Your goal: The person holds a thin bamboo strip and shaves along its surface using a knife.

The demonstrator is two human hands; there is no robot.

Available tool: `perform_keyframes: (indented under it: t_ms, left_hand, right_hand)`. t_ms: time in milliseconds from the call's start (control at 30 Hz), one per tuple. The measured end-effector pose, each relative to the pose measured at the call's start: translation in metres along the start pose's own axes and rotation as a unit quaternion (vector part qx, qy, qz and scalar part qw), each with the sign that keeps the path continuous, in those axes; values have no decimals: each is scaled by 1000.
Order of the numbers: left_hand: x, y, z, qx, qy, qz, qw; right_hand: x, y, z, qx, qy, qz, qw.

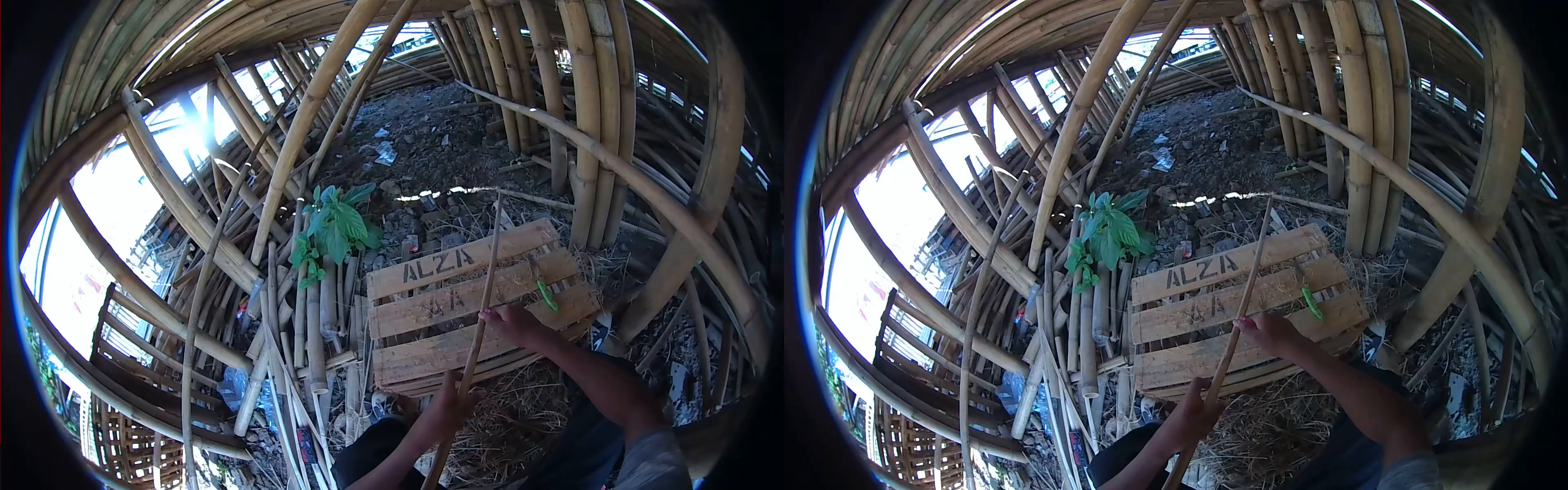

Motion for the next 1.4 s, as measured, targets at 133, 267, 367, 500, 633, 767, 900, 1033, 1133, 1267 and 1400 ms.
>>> perform_keyframes:
  t_ms: [133,267,367,500,633,767,900,1033,1133,1267,1400]
  left_hand:
    - [4,1,0,10,-9,-10,1000]
    - [2,0,-1,25,-22,-16,999]
    - [2,2,-2,0,-15,-13,1000]
    - [3,2,-2,-12,-14,-11,1000]
    - [2,2,-1,-7,-13,-6,1000]
    - [2,1,0,1,-10,-1,1000]
    - [2,1,0,-4,-14,-5,1000]
    - [2,1,1,-15,-12,-1,1000]
    - [2,1,1,-11,-12,-3,1000]
    - [2,1,0,-8,-15,-8,1000]
    - [2,1,-3,-7,-7,-2,1000]
  right_hand:
    - [-6,8,5,9,-7,6,1000]
    - [-8,7,7,-7,-7,-12,1000]
    - [-6,7,5,-2,-14,-14,1000]
    - [-4,5,3,-2,-22,-8,1000]
    - [-4,5,4,-1,-23,-5,1000]
    - [-5,5,5,0,-25,-2,1000]
    - [0,3,-2,9,-23,1,1000]
    - [-3,3,1,4,-27,-5,1000]
    - [-1,2,0,8,-23,4,1000]
    - [-1,2,1,-4,-14,-5,1000]
    - [-4,3,4,4,-22,0,1000]
Point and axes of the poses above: each hand's wrist, its own y-axis away from the middle knuckle, its own x-axis out of the palm, z = x × y, the point moved 9 cm from there along -y, towards the middle knuckle, and after that the axes turned 6 degrees about y, right-handed, at the moved point
